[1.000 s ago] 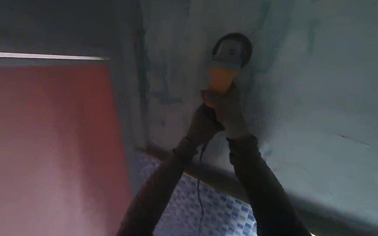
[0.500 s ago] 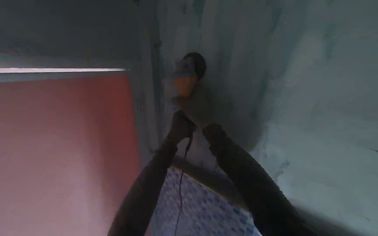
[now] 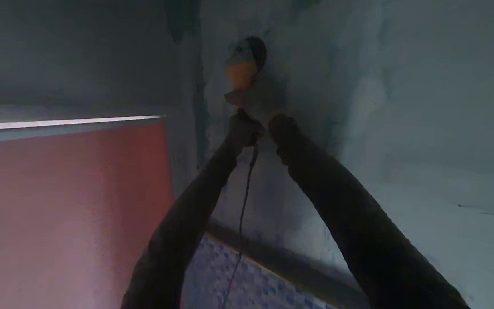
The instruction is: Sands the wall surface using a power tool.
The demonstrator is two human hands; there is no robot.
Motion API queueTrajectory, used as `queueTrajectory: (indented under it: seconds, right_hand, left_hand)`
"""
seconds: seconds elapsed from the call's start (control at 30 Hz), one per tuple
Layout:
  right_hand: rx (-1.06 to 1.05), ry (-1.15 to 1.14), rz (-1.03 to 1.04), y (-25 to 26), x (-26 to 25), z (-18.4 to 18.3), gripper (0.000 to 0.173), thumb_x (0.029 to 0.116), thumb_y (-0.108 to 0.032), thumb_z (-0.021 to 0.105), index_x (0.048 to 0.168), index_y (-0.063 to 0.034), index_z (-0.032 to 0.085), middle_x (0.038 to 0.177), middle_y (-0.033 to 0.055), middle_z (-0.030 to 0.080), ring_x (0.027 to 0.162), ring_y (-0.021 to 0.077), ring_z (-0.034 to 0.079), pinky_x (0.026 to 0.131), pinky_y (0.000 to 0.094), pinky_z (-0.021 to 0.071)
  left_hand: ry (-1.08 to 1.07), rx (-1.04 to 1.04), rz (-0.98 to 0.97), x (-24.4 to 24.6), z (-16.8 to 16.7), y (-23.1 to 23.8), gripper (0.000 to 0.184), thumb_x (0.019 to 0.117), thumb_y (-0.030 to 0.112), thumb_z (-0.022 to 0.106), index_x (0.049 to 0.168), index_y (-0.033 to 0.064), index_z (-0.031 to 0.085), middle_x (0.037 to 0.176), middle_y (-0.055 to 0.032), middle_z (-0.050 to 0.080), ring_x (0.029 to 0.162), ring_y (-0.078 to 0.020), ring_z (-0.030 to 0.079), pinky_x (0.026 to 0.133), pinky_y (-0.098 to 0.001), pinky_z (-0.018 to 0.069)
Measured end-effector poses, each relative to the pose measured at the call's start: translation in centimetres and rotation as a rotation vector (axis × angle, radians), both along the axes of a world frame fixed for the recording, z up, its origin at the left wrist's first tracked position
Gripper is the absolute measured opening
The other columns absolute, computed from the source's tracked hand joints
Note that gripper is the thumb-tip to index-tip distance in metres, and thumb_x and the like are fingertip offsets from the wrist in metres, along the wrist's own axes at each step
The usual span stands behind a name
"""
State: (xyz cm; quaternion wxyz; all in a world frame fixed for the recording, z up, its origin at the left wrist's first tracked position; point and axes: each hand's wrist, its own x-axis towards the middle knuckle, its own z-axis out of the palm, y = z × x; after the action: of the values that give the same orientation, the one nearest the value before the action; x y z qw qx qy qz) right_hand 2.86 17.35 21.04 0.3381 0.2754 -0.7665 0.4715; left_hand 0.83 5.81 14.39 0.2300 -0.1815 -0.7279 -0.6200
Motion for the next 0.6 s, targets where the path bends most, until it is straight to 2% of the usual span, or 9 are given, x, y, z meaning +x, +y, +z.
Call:
queueTrajectory:
  seconds: [0.07, 0.23, 0.33, 0.4, 0.47, 0.5, 0.53, 0.57, 0.6]
  right_hand:
    - [0.006, 0.048, 0.093, 1.4, 0.7, -2.7, 0.064, 0.0858, -0.051, 0.077, 0.131, -0.0085, 0.06, 0.11, 0.0099, 0.07, 0.095, 0.0219, 0.07, 0.076, 0.0429, 0.0603]
    - [-0.146, 0.044, -0.089, 0.7, 0.4, 6.5, 0.071, 0.0781, -0.053, 0.083, 0.129, -0.0077, 0.062, 0.111, 0.0107, 0.071, 0.101, 0.0217, 0.07, 0.087, 0.0465, 0.0605]
    - [-0.168, 0.025, 0.013, 3.3, 1.4, 8.1, 0.062, 0.093, -0.056, 0.068, 0.134, -0.0101, 0.062, 0.122, 0.0111, 0.068, 0.112, 0.0208, 0.065, 0.094, 0.0463, 0.0554]
    - [-0.192, 0.187, -0.006, 6.2, 2.4, 8.0, 0.06, 0.0922, -0.054, 0.069, 0.129, -0.0073, 0.063, 0.113, 0.012, 0.071, 0.1, 0.0202, 0.069, 0.083, 0.0426, 0.0601]
    - [-0.156, 0.32, -0.036, 8.7, 7.7, 5.2, 0.053, 0.0953, -0.042, 0.069, 0.128, -0.0012, 0.061, 0.106, 0.0156, 0.07, 0.088, 0.0207, 0.071, 0.069, 0.0369, 0.0611]
    - [-0.091, 0.11, -0.09, 9.2, 14.5, 3.6, 0.048, 0.1016, -0.032, 0.064, 0.14, -0.0057, 0.053, 0.123, 0.0126, 0.066, 0.104, 0.0199, 0.068, 0.085, 0.0365, 0.0586]
    - [-0.079, 0.053, -0.154, 9.3, 19.2, 1.9, 0.044, 0.1052, -0.022, 0.058, 0.145, -0.0059, 0.049, 0.131, 0.0122, 0.063, 0.111, 0.0202, 0.066, 0.091, 0.0353, 0.0566]
    - [-0.067, 0.09, -0.227, 9.3, 21.7, 0.5, 0.043, 0.1059, -0.017, 0.055, 0.146, -0.0043, 0.048, 0.134, 0.0123, 0.062, 0.112, 0.0192, 0.065, 0.09, 0.0321, 0.0565]
    - [-0.007, 0.1, -0.305, 9.4, 23.7, 0.0, 0.042, 0.1067, -0.009, 0.051, 0.147, 0.0002, 0.045, 0.139, 0.0165, 0.059, 0.117, 0.0226, 0.064, 0.093, 0.0336, 0.0557]
  left_hand:
    - [0.029, -0.03, 0.024, 0.1, 1.4, 0.2, 0.028, 0.087, 0.013, 0.075, 0.111, 0.0053, 0.063, 0.083, -0.0077, 0.066, 0.063, -0.0151, 0.062, 0.054, -0.0302, 0.0535]
    - [0.176, -0.142, -0.054, -0.5, 6.5, 0.6, 0.032, 0.0839, 0.015, 0.078, 0.11, 0.0068, 0.063, 0.081, -0.0084, 0.069, 0.059, -0.0166, 0.064, 0.05, -0.031, 0.0547]
    - [0.203, -0.235, -0.084, 0.6, 10.0, 2.7, 0.034, 0.0838, 0.015, 0.079, 0.113, 0.0045, 0.064, 0.085, -0.0112, 0.069, 0.063, -0.0202, 0.066, 0.055, -0.0356, 0.0571]
    - [0.255, -0.31, -0.083, 2.1, 12.1, 5.3, 0.033, 0.0843, 0.012, 0.079, 0.112, 0.0011, 0.065, 0.084, -0.0108, 0.07, 0.063, -0.0179, 0.067, 0.056, -0.0339, 0.0582]
    - [0.318, -0.355, -0.069, 4.4, 12.6, 8.2, 0.031, 0.0841, 0.007, 0.076, 0.111, -0.0023, 0.065, 0.087, -0.0135, 0.071, 0.066, -0.0193, 0.068, 0.058, -0.0335, 0.0595]
    - [0.242, -0.407, -0.046, 7.2, 12.7, 9.5, 0.033, 0.0873, 0.004, 0.073, 0.118, -0.0021, 0.063, 0.095, -0.016, 0.07, 0.076, -0.0234, 0.069, 0.067, -0.0366, 0.0604]
    - [0.06, -0.456, -0.054, 10.8, 13.6, 11.0, 0.034, 0.0952, 0.001, 0.067, 0.128, 0.0001, 0.057, 0.109, -0.0162, 0.066, 0.091, -0.0264, 0.066, 0.084, -0.0405, 0.0559]
    - [0.399, -0.403, -0.229, 8.9, 12.2, 10.8, 0.03, 0.0891, 0.0, 0.069, 0.115, -0.0119, 0.06, 0.091, -0.0226, 0.069, 0.069, -0.0262, 0.069, 0.06, -0.0364, 0.059]
    - [0.605, -0.316, -0.435, 7.7, 11.1, 11.3, 0.029, 0.0883, 0.0, 0.068, 0.109, -0.0178, 0.057, 0.082, -0.0248, 0.067, 0.059, -0.0234, 0.067, 0.049, -0.0312, 0.0558]
